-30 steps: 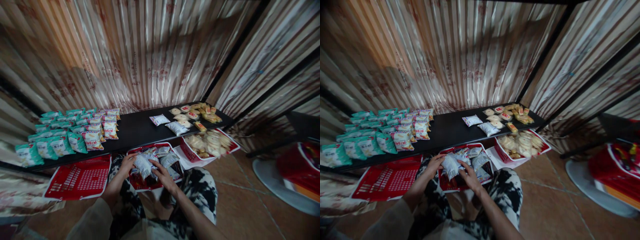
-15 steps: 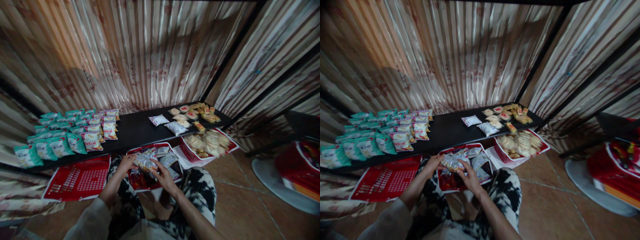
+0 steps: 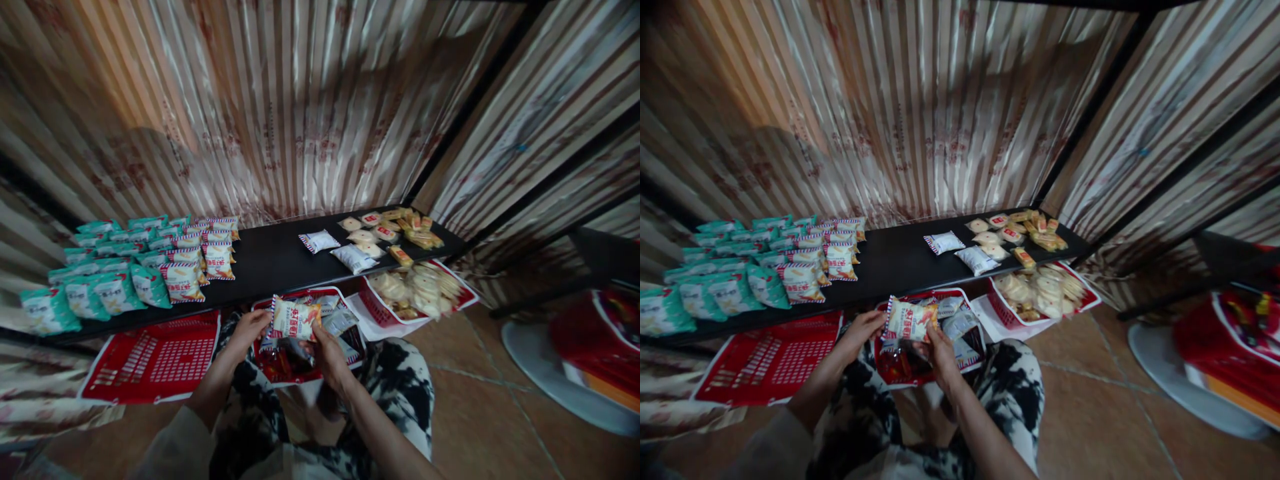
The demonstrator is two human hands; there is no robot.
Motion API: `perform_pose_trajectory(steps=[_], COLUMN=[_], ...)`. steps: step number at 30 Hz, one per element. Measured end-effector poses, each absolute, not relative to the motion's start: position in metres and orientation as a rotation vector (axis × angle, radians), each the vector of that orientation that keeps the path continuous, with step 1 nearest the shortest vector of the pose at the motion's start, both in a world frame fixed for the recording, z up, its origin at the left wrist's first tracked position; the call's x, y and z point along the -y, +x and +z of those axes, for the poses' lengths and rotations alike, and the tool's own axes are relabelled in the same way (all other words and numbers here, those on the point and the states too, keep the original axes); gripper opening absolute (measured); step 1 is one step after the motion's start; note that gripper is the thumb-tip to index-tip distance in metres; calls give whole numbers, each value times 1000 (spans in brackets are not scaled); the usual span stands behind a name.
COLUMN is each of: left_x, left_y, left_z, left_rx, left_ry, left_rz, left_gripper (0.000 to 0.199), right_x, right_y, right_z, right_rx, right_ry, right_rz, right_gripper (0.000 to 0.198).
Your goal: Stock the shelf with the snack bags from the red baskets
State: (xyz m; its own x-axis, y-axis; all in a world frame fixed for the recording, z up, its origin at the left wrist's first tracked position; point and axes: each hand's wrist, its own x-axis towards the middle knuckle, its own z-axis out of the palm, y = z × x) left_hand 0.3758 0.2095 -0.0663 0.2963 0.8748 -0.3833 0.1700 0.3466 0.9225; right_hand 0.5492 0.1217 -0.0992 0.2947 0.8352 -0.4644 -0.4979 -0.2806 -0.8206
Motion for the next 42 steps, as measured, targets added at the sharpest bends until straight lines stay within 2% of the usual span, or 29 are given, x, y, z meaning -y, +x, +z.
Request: perform_pose_trajectory(steps=[5,11,16,18,24,29,32,37,42], left_x=[-205,-192,-202,-210,-227,-233,-238,-252,-263], left_y=[376,382,372,361,328,317,312,303,296], left_z=[-73,-76,-73,-69,-54,-51,-54,-64,-75], left_rx=[-1166,-1020,-1033,-1036,-1039,-985,-975,-990,-1099], left_ry=[980,779,680,687,772,819,799,796,917], left_rz=[752,909,1059,1094,1040,1041,1076,1101,1232], left_gripper=[50,64,69,68,63,51,50,48,54], right_x=[-129,-134,-136,-140,-170,-194,-203,-219,-240], right_y=[530,499,481,482,492,483,474,462,450], right_z=[-106,-106,-107,-108,-100,-74,-64,-69,-75], right_rx=[39,230,213,272,643,940,1046,1089,1103], right_ry=[-1212,-1149,-1257,-1331,-1440,-1263,-1159,-1080,-1083], right_rz=[1432,1542,1578,1509,1164,1377,1476,1502,1429], right_gripper=[30,43,42,42,63,61,54,50,47])
